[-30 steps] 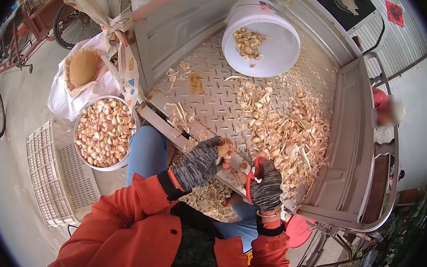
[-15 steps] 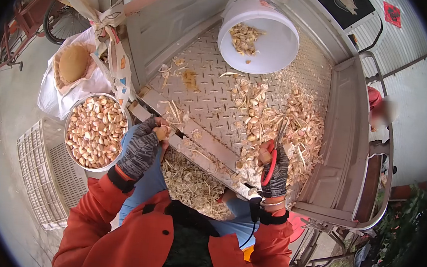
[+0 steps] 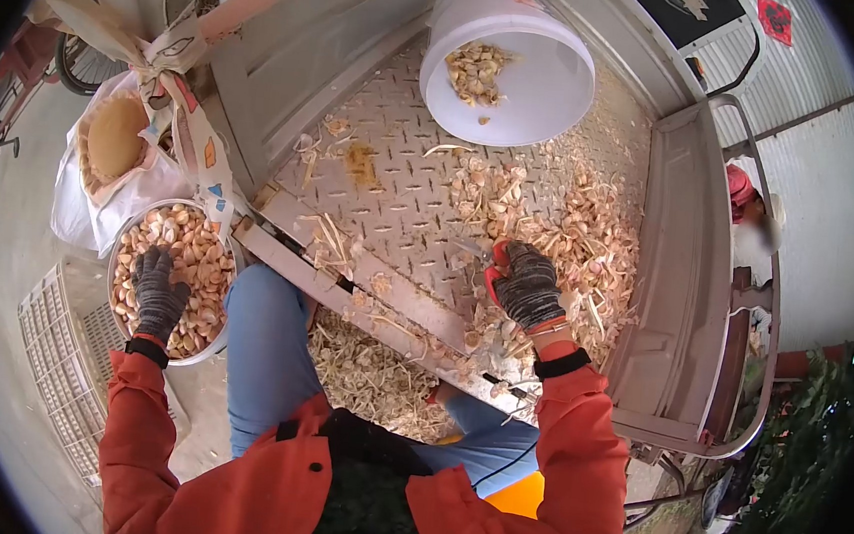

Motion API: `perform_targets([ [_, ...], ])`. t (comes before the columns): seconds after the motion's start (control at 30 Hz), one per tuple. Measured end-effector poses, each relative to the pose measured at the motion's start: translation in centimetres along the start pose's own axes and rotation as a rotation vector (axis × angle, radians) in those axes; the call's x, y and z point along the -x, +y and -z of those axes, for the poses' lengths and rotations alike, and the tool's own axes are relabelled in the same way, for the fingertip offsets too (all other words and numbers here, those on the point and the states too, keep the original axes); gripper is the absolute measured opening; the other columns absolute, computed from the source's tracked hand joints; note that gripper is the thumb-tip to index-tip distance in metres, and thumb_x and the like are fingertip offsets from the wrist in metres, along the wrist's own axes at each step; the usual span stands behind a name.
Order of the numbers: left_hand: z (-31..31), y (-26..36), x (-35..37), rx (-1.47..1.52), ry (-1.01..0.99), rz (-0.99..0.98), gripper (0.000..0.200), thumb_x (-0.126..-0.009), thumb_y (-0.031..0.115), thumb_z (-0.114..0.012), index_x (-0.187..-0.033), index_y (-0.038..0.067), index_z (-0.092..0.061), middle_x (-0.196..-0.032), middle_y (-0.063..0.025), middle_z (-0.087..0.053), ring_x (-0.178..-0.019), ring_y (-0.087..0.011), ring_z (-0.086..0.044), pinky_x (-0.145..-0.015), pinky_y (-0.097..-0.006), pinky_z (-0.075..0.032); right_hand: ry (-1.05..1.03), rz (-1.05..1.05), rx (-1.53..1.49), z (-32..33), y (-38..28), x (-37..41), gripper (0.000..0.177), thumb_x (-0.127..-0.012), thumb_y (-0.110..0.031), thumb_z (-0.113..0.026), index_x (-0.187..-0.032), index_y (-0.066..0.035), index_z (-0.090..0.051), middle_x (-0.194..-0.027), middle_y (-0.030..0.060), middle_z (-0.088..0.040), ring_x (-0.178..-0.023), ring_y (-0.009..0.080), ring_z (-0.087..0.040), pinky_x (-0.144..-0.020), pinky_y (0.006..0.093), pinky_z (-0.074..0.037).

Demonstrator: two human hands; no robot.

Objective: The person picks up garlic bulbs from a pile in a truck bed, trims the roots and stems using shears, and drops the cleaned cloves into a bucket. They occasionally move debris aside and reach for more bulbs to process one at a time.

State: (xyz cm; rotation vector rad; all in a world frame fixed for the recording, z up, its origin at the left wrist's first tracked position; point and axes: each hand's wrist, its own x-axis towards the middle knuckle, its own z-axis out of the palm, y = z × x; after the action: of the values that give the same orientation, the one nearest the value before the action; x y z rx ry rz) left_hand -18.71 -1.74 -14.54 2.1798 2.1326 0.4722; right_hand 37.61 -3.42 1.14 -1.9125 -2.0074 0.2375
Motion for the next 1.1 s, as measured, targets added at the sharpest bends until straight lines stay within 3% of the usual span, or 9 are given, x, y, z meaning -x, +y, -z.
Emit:
perform_targets([
  [0.2, 8.2, 14.1, 1.2, 0.599, 0.218, -0.235, 0.024, -0.084, 0.01, -0.055, -0.106, 0.004, -0.058, -0.103, -0.012, -0.06, -0.102, -0.0268, -0.053, -0.098, -0.038, -0.034, 0.078, -0.468, -1.394, 6.3, -4.0, 3.6, 0.015, -0.076, -0.005, -0.063, -0.087, -0.003, -0.053, -0.073, 0.0053, -0.056, -0.06, 0.0143, -0.052, -0.055, 0.0259, -0.042],
  [0.37, 11.5, 33.0, 3.3, 1.308, -0.56, -0.385, 0.022, -0.091, 0.02, -0.05, -0.092, 0.002, -0.061, -0.082, -0.0038, -0.061, -0.075, -0.0128, -0.057, -0.069, -0.0262, -0.045, 0.23, -0.334, -1.698, 6.0, -6.2, 10.0, 0.016, -0.077, -0.01, -0.059, -0.087, -0.002, -0.049, -0.072, 0.0082, -0.056, -0.068, 0.0173, -0.054, -0.062, 0.0287, -0.043],
  [0.57, 8.4, 43.6, 8.1, 0.881, -0.863, -0.978, 0.015, -0.084, 0.016, -0.058, -0.091, 0.004, -0.062, -0.074, -0.0028, -0.058, -0.066, -0.0116, -0.053, -0.061, -0.0268, -0.044, 0.609, -0.585, -1.122, 7.7, -5.9, 25.0, 0.013, -0.082, -0.01, -0.062, -0.092, -0.005, -0.055, -0.077, 0.0016, -0.055, -0.066, 0.0131, -0.054, -0.059, 0.0262, -0.044],
  [0.73, 0.8, 45.2, 4.9, 0.92, -0.426, -0.826, 0.021, -0.073, 0.002, -0.056, -0.093, 0.006, -0.062, -0.085, -0.0107, -0.061, -0.075, -0.0213, -0.059, -0.07, -0.0324, -0.048, 0.817, -0.934, 0.064, 4.7, 0.5, 44.8, 0.01, -0.081, -0.011, -0.055, -0.085, -0.002, -0.056, -0.074, 0.0137, -0.057, -0.068, 0.0327, -0.057, -0.061, 0.0368, -0.045],
  [0.83, 0.6, 49.2, 5.4, 0.843, -0.272, -1.112, 0.023, -0.074, 0.008, -0.058, -0.097, 0.005, -0.061, -0.095, -0.0147, -0.06, -0.093, -0.0319, -0.056, -0.086, -0.0396, -0.044, 0.994, -1.116, 0.109, -0.1, 3.2, 53.6, 0.011, -0.077, -0.005, -0.055, -0.087, 0.0, -0.057, -0.078, 0.0129, -0.059, -0.07, 0.0312, -0.058, -0.064, 0.0357, -0.046],
  [0.97, -1.2, 54.1, 7.9, 0.524, -0.275, -1.251, 0.038, -0.076, 0.023, -0.062, -0.109, 0.005, -0.058, -0.11, -0.0156, -0.056, -0.108, -0.0299, -0.05, -0.097, -0.0406, -0.036, 0.841, -1.338, -0.035, -2.2, 4.0, 55.0, 0.019, -0.073, -0.007, -0.059, -0.09, 0.0, -0.056, -0.086, 0.0133, -0.061, -0.073, 0.0312, -0.059, -0.067, 0.0381, -0.047],
  [1.0, -1.7, 54.7, 8.2, 0.439, -0.22, -1.263, 0.041, -0.076, 0.025, -0.061, -0.111, 0.004, -0.057, -0.112, -0.0164, -0.055, -0.109, -0.0306, -0.05, -0.097, -0.0413, -0.036, 0.661, -1.131, 0.293, -0.8, 3.7, 51.9, 0.022, -0.074, -0.014, -0.06, -0.091, -0.002, -0.055, -0.083, 0.0117, -0.059, -0.07, 0.0303, -0.058, -0.065, 0.0394, -0.046],
  [1.03, -2.2, 54.9, 8.3, 0.386, -0.26, -1.26, 0.043, -0.076, 0.026, -0.061, -0.112, 0.003, -0.056, -0.113, -0.0169, -0.054, -0.109, -0.0312, -0.049, -0.097, -0.0413, -0.036, 0.573, -1.033, 0.245, 0.4, 3.3, 48.3, 0.024, -0.076, 0.003, -0.058, -0.099, -0.001, -0.055, -0.082, 0.007, -0.059, -0.07, 0.0153, -0.058, -0.064, 0.0261, -0.049],
  [1.1, -1.6, 55.7, 8.0, 0.292, -0.32, -1.251, 0.047, -0.076, 0.028, -0.061, -0.114, 0.002, -0.055, -0.115, -0.018, -0.053, -0.11, -0.0322, -0.049, -0.097, -0.0413, -0.037, 0.584, -0.811, 0.118, 2.3, 4.1, 41.6, 0.019, -0.076, 0.002, -0.057, -0.095, 0.0, -0.054, -0.081, 0.0069, -0.059, -0.071, 0.0156, -0.058, -0.066, 0.0262, -0.047],
])
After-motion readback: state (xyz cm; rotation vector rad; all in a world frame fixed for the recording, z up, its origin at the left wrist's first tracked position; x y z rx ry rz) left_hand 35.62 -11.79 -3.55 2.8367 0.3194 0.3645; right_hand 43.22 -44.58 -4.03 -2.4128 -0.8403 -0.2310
